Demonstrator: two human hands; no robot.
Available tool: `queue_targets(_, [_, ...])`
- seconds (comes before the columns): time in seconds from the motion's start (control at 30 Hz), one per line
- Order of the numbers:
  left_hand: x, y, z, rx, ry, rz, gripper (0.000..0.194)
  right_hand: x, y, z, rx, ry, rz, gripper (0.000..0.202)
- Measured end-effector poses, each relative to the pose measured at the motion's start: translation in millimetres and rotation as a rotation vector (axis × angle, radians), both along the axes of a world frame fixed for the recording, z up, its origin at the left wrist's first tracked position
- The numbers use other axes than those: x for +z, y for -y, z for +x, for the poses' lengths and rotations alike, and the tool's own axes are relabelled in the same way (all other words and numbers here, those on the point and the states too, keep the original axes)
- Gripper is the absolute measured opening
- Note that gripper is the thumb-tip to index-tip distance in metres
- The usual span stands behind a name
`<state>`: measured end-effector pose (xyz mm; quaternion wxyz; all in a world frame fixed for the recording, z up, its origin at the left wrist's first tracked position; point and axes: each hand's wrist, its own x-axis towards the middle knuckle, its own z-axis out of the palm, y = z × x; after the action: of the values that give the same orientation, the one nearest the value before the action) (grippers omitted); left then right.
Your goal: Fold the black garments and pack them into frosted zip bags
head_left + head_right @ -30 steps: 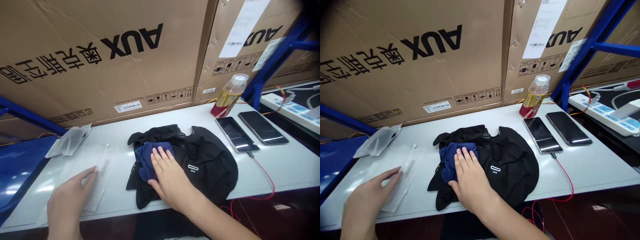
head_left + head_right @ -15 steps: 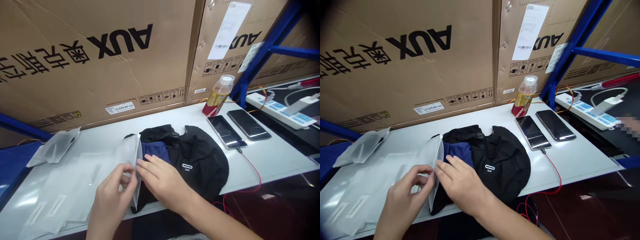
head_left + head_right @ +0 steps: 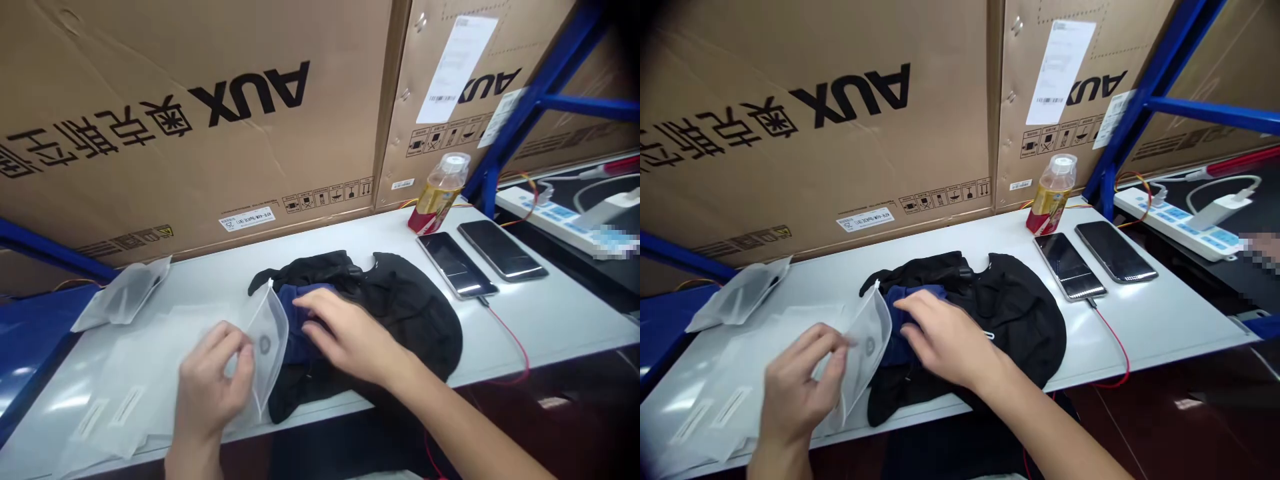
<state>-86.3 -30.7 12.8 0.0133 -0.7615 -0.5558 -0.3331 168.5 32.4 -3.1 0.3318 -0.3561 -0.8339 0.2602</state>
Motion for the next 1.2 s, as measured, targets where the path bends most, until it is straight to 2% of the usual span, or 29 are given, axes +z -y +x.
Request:
queue_targets(0.07, [-8.2, -2, 8, 0.013, 0.002, 0.025, 0.023, 4.7, -10, 7, -0.285, 0.022, -0.058, 0.026])
queue_targets(0.1, [-12.2, -3, 10, 0.024, 0.010, 0.037, 0.025, 6.6, -14, 9, -0.399, 0.098, -0.097, 0.031])
queue_targets(0.17, [-18.5, -4, 13, 0.031, 0.029, 0.041, 0.027, 9.6, -19, 12, -0.470, 0.306, -0.178, 0.050])
queue_targets(0.23, [-22.6, -4, 13, 0.035, 0.041, 0.041, 0.028, 11.3, -16, 8, -0.413, 0.439, -0.201, 0.058])
queue_targets(0.3, [-25.2, -4, 11, 0.036, 0.045, 0.038, 0.028, 11.3, -9, -2, -0.352, 0.438, -0.171, 0.049])
queue_targets(0.4, [-28.4, -3, 10, 0.037, 0.047, 0.021, 0.028, 6.9, 2, -20, -0.320, 0.275, -0.186, 0.029])
queue_targets(0.53, [-31.2, -3, 12, 0.021, 0.051, 0.002, 0.028, -0.8, 3, -33, -0.345, 0.042, -0.291, 0.019])
queue_targets(0.63, [-30.3, -2, 15, 0.011, 0.058, -0.009, 0.028, 6.7, -1, -20, -0.341, -0.129, -0.348, 0.020])
queue_targets(0.8, [-25.4, -3, 27, -0.068, 0.062, -0.088, 0.034, 34.9, -3, 30, -0.413, -0.488, -0.457, 0.023])
queue_targets(0.9, [-22.3, -8, 43, -0.090, 0.091, -0.124, 0.036, 30.9, -4, 41, -0.325, -0.599, -0.627, 0.032])
queue_targets(0.97, [-21.8, -10, 54, -0.061, 0.133, -0.127, 0.036, 18.4, -2, 38, -0.270, -0.569, -0.667, 0.033])
queue_targets(1.07, [-25.3, -12, 66, 0.026, 0.185, -0.092, 0.036, 1.8, 6, 31, -0.276, -0.348, -0.577, 0.034])
queue_targets(1.2, [-32.5, -9, 68, 0.113, 0.237, -0.038, 0.036, 4.7, 17, 31, -0.234, -0.001, -0.523, 0.040])
